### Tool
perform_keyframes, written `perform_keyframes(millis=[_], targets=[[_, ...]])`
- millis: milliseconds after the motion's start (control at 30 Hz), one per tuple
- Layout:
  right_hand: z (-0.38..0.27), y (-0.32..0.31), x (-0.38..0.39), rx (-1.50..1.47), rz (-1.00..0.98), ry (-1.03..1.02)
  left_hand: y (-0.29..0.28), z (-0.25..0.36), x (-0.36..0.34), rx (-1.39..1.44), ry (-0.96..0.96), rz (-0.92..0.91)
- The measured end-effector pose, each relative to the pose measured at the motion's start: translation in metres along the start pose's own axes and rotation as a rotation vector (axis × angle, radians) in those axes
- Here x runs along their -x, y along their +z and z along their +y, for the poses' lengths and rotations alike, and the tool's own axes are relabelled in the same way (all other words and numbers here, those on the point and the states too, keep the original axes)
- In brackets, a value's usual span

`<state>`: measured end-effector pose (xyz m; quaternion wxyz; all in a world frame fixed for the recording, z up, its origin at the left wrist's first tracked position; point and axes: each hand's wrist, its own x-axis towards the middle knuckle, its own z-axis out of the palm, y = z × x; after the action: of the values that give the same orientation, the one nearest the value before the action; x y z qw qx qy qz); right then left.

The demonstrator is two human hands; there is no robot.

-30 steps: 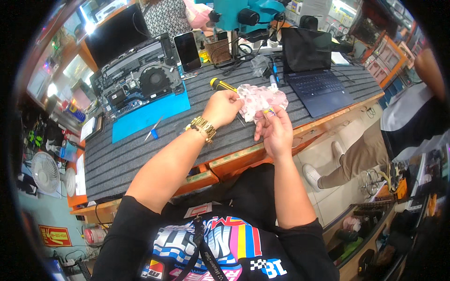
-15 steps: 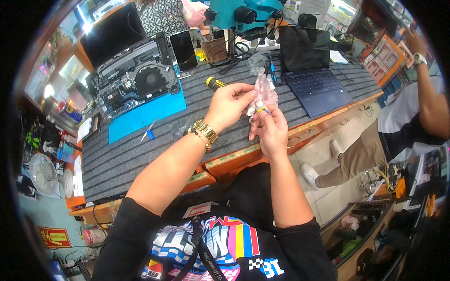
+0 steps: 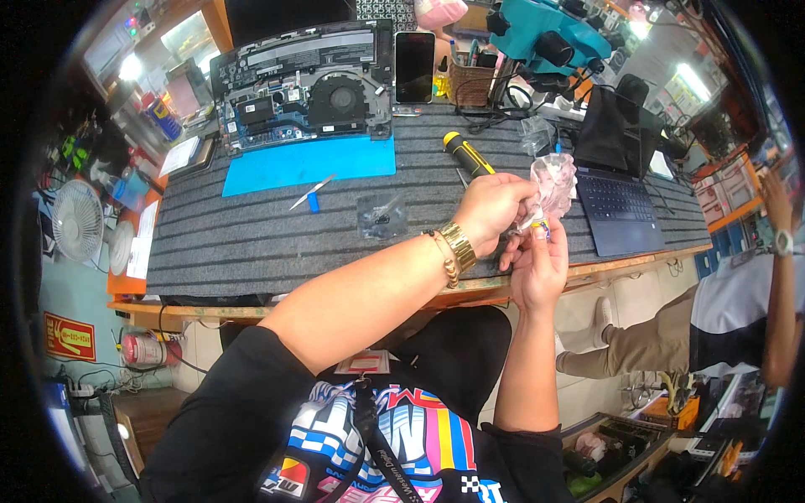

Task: The person works on a laptop motherboard by using tweezers to manipulate small components and applying thermal paste or adhesive from a tube.

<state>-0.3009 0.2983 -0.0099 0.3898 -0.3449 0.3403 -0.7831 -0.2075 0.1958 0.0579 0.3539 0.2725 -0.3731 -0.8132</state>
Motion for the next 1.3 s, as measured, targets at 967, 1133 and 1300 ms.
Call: perform_keyframes(millis=[967, 1133, 1300], targets=[[-0.006, 0.001, 0.008, 0.049, 0.123, -0.133, -0.131, 0.153, 0.052, -1.856, 0.513, -0.283], [-0.005, 0.009, 0.007, 0.033, 0.040, -0.112, -0.215, 0.163, 0.106, -2.249, 0.615, -0.329], [0.008, 0.047, 0.013, 0.002, -0.093, -0.039, -0.240, 0.162, 0.117, -2.218, 0.801, -0.371]])
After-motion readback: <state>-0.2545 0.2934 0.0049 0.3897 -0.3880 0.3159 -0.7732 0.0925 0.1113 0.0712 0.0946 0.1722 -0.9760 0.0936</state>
